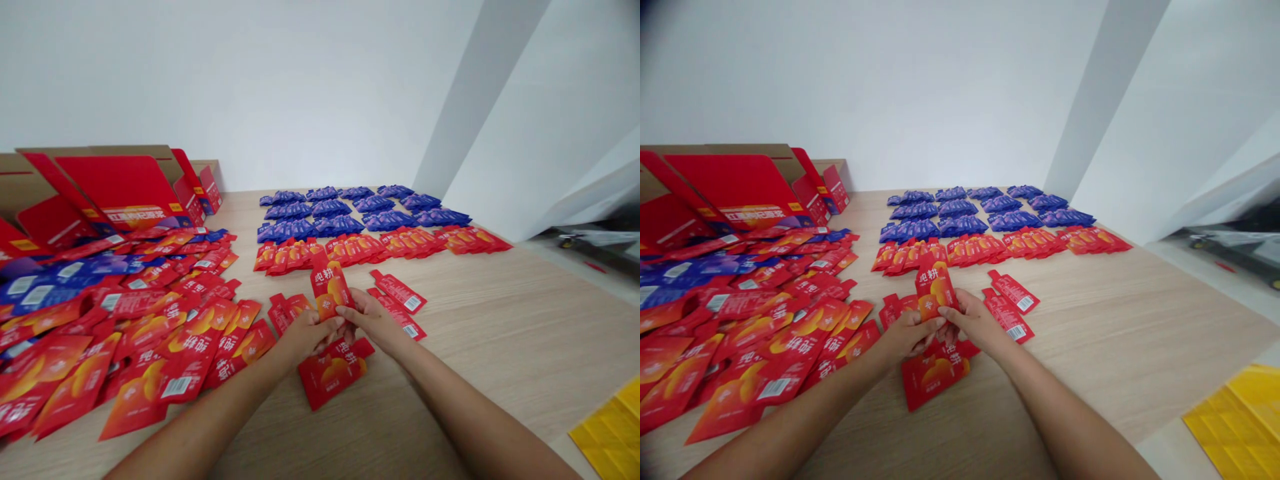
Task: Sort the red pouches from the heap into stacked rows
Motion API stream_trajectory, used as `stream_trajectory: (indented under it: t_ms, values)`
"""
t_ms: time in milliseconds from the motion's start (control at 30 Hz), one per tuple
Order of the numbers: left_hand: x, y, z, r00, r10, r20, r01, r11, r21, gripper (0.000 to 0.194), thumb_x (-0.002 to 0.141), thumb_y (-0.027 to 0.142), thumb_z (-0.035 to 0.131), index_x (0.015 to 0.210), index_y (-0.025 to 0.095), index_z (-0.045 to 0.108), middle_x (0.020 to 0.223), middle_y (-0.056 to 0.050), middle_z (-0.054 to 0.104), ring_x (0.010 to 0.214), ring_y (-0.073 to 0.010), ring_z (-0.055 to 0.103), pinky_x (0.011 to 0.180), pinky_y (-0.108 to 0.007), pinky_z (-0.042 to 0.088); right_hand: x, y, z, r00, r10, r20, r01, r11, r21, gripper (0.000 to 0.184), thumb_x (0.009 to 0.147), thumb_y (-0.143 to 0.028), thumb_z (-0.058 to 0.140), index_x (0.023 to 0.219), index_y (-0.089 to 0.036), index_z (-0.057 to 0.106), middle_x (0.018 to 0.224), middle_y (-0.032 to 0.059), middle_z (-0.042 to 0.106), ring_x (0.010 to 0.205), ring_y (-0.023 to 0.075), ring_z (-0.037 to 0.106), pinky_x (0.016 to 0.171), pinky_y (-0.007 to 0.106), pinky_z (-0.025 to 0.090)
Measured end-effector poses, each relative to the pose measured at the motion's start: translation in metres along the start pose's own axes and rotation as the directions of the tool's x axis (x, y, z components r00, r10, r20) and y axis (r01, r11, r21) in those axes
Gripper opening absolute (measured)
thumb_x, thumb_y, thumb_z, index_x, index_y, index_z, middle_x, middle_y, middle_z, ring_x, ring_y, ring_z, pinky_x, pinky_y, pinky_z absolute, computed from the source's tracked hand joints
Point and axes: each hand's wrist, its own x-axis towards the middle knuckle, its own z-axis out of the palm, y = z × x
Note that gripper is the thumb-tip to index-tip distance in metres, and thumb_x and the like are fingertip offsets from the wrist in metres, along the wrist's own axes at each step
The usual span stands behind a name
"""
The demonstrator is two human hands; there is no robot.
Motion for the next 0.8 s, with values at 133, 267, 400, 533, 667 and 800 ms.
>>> stream_trajectory:
  t_ms: [133, 267, 400, 533, 667, 800]
  values:
    - [-0.01, 0.0, 0.008, 0.992, 0.125, 0.035, -0.13, 0.952, 0.278, 0.051, 0.082, 0.06, 0.041, 0.052, 0.019, 0.048, 0.046, 0.001, 0.049, 0.043, -0.0104, 0.044, 0.046, -0.024, 0.035, -0.001, -0.007, -0.019, 0.999, 0.017, -0.039, -0.019, 0.998, -0.062, 0.039, 0.073, -0.054, 0.062, 0.087, -0.021, 0.047, 0.056, -0.0056, 0.06, 0.039, 0.01, 0.052, 0.04, 0.022, 0.041]
    - [-0.023, -0.004, 0.02, 0.898, 0.367, 0.242, -0.425, 0.582, 0.694, 0.038, 0.084, 0.049, 0.049, 0.104, 0.019, 0.061, 0.117, -0.012, 0.062, 0.112, -0.026, 0.052, 0.098, -0.044, 0.037, -0.002, -0.007, -0.042, 0.991, 0.063, -0.119, -0.095, 0.951, -0.294, 0.035, 0.082, -0.056, 0.047, 0.073, -0.022, 0.044, 0.043, -0.0079, 0.049, 0.031, 0.0084, 0.039, 0.035, 0.021, 0.03]
    - [-0.028, -0.01, 0.022, 0.915, 0.179, 0.362, -0.403, 0.331, 0.853, 0.069, 0.08, 0.058, 0.05, 0.138, 0.023, 0.039, 0.148, -0.013, 0.035, 0.138, -0.041, 0.016, 0.105, -0.066, 0.012, -0.001, -0.005, -0.051, 0.979, 0.145, -0.141, -0.202, 0.698, -0.687, 0.037, 0.092, -0.04, 0.033, 0.063, -0.022, 0.047, 0.042, -0.0018, 0.051, 0.039, 0.0129, 0.048, 0.046, 0.026, 0.037]
    - [-0.032, -0.003, 0.017, 0.945, 0.026, 0.327, -0.318, 0.31, 0.896, 0.062, 0.086, 0.054, 0.041, 0.142, 0.03, 0.032, 0.153, -0.01, 0.023, 0.138, -0.0437, 0.011, 0.101, -0.07, 0.018, -0.004, -0.014, -0.056, 0.953, 0.078, -0.291, -0.302, 0.251, -0.92, 0.044, 0.094, -0.037, 0.03, 0.071, -0.018, 0.062, 0.074, 0.0139, 0.069, 0.079, 0.0257, 0.066, 0.069, 0.035, 0.044]
    - [-0.037, 0.01, 0.007, 0.947, -0.06, 0.315, -0.288, 0.274, 0.918, 0.06, 0.086, 0.041, 0.044, 0.143, 0.026, 0.032, 0.152, -0.012, 0.026, 0.137, -0.044, 0.018, 0.099, -0.068, 0.024, -0.01, -0.024, -0.067, 0.887, 0.095, -0.452, -0.458, 0.062, -0.887, 0.047, 0.092, -0.047, 0.031, 0.098, -0.015, 0.064, 0.093, 0.0189, 0.069, 0.09, 0.0315, 0.065, 0.071, 0.038, 0.045]
    - [-0.041, 0.023, -0.01, 0.963, -0.122, 0.239, -0.213, 0.196, 0.957, 0.065, 0.075, 0.023, 0.054, 0.138, 0.014, 0.04, 0.145, -0.02, 0.037, 0.127, -0.0422, 0.039, 0.096, -0.058, 0.037, -0.012, -0.024, -0.07, 0.882, 0.18, -0.436, -0.446, 0.017, -0.895, 0.046, 0.082, -0.047, 0.052, 0.11, -0.012, 0.06, 0.108, 0.0206, 0.065, 0.1, 0.0323, 0.062, 0.074, 0.038, 0.046]
